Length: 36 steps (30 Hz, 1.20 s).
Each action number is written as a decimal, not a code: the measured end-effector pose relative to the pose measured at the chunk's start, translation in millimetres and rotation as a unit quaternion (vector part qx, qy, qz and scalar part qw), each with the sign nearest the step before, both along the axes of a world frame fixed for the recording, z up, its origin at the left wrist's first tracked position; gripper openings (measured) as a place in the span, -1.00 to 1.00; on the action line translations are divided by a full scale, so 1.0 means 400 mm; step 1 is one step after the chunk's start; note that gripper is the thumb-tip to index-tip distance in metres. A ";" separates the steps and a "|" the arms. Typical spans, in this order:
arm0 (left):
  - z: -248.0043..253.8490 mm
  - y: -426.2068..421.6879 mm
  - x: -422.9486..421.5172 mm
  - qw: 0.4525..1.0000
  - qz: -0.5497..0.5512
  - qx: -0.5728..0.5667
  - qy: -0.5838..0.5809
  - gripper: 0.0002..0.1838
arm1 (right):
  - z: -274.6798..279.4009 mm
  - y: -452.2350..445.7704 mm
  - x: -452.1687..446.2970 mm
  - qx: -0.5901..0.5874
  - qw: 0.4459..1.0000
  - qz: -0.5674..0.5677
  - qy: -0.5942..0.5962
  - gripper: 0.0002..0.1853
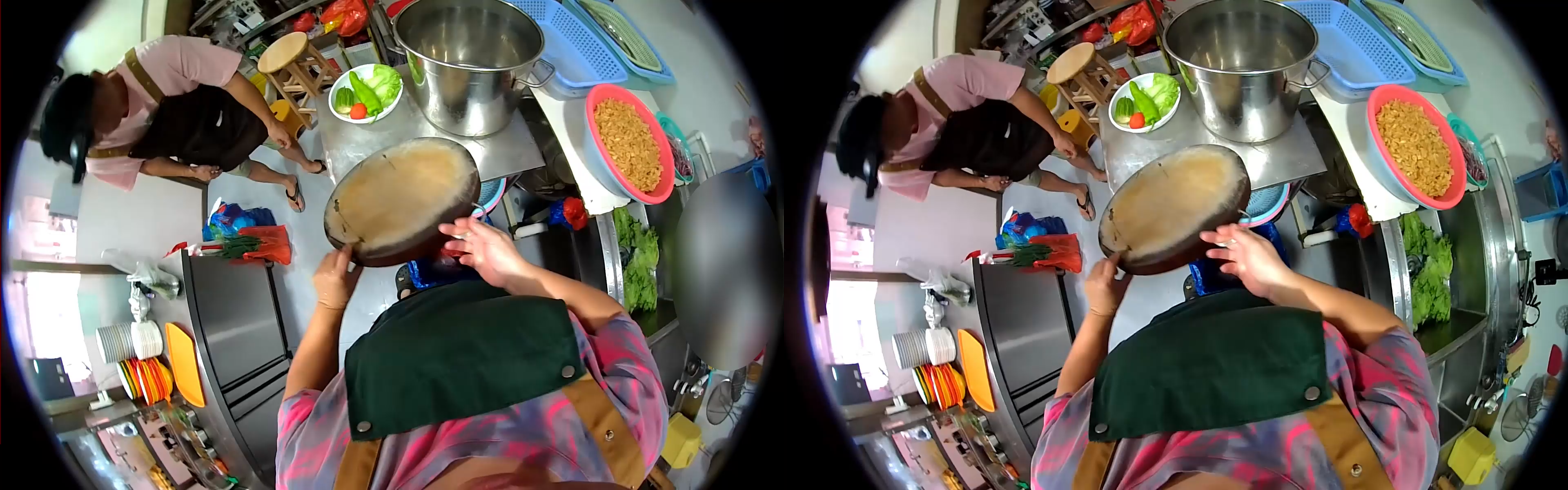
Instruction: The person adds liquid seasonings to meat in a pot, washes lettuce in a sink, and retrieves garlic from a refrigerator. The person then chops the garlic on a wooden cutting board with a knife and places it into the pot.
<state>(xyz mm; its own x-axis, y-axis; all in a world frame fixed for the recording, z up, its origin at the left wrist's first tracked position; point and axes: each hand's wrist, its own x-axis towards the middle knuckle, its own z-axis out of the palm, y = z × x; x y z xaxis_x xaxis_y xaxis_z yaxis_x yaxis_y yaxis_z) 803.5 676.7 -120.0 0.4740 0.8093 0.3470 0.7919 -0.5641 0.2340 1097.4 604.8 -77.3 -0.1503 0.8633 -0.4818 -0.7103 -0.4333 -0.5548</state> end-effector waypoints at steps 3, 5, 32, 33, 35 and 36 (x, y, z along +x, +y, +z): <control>-0.097 0.026 -0.024 0.999 -0.016 -0.043 -0.021 -0.61 | -0.087 0.011 -0.007 -0.117 0.992 -0.019 0.031 -0.70; -0.128 0.044 -0.031 0.996 -0.022 -0.083 -0.029 -0.64 | -0.116 0.016 -0.011 -0.136 0.990 -0.021 0.039 -0.68; -0.036 0.269 0.116 0.601 0.025 -0.607 -0.519 -0.52 | 0.276 0.227 -0.080 0.153 0.872 0.049 -0.463 -0.77; 0.034 0.289 0.115 0.581 0.066 -0.598 -0.549 -0.47 | 0.279 0.231 -0.090 0.160 0.860 0.086 -0.477 -0.77; 0.081 0.336 0.074 0.512 0.043 -0.575 -0.636 -0.31 | 0.277 0.237 -0.118 0.233 0.746 0.151 -0.605 -0.82; 0.095 0.350 0.047 0.486 0.043 -0.574 -0.657 -0.25 | 0.294 0.242 -0.138 0.266 0.697 0.185 -0.639 -0.83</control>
<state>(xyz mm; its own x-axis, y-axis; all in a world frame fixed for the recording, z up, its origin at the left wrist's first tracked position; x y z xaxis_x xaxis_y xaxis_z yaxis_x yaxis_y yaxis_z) 822.4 816.9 -82.1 0.4009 0.8244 -0.3995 -0.4585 0.5581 0.6916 1042.2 701.7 40.4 -0.1514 0.9871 -0.0527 0.6185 0.0530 -0.7840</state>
